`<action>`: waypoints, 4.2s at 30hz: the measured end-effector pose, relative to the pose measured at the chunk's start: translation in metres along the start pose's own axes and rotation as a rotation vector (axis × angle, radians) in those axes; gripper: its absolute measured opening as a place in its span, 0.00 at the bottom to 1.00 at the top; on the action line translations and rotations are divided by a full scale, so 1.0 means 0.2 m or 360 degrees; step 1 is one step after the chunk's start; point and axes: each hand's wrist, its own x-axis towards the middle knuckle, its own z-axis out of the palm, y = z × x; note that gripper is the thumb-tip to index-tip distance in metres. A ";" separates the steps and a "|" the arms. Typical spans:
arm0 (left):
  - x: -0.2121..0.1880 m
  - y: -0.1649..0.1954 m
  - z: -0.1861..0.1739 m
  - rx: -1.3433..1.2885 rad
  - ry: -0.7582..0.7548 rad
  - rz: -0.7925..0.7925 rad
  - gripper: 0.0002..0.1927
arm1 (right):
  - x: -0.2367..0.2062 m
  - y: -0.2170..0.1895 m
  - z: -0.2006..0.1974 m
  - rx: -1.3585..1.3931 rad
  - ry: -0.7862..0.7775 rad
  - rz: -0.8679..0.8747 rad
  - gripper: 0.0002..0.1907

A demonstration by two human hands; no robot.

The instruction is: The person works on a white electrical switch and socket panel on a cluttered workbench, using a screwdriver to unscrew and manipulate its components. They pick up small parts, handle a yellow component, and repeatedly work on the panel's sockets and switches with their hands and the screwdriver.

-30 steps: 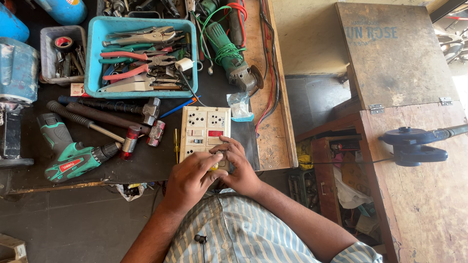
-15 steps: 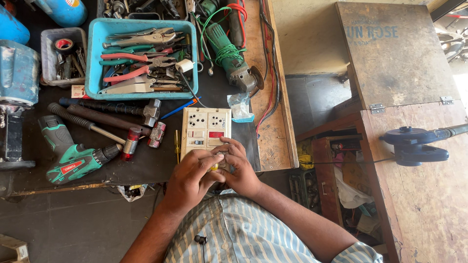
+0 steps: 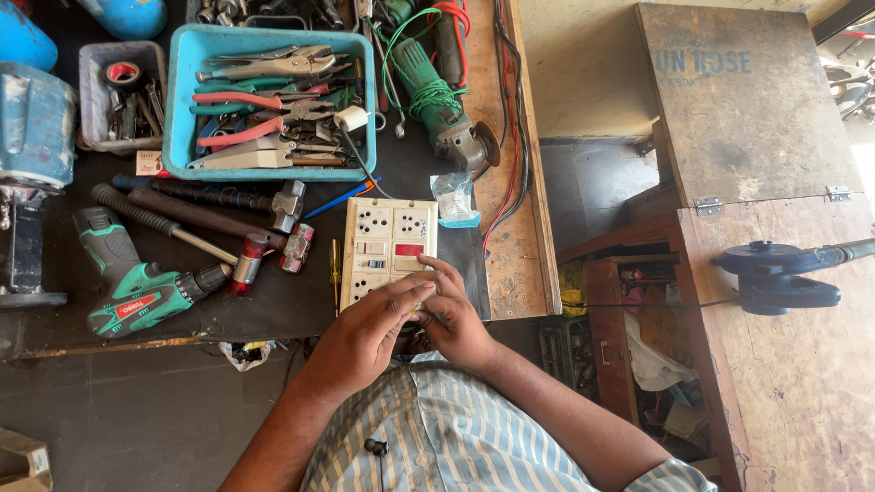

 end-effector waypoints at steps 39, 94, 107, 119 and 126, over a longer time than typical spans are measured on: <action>-0.07 0.06 -0.03 -0.0011 0.0093 -0.0302 0.15 | 0.09 -0.13 -0.12 -0.0371 -0.0244 -0.0150 0.21; -0.46 0.00 0.30 -0.0511 -0.0123 -0.1470 0.11 | -0.02 -0.09 -0.04 -0.0812 -0.0014 -0.0239 0.14; -0.42 0.02 0.24 -0.0410 -0.0218 -0.1469 0.11 | -0.02 -0.09 -0.04 -0.0804 0.0008 -0.0295 0.16; -0.45 0.01 0.29 -0.0395 -0.0184 -0.1536 0.12 | -0.02 -0.10 -0.04 -0.0690 0.0039 -0.0296 0.16; -0.50 -0.05 0.41 -0.0018 -0.0342 -0.1655 0.14 | -0.02 -0.10 -0.02 -0.0644 0.0065 -0.0275 0.16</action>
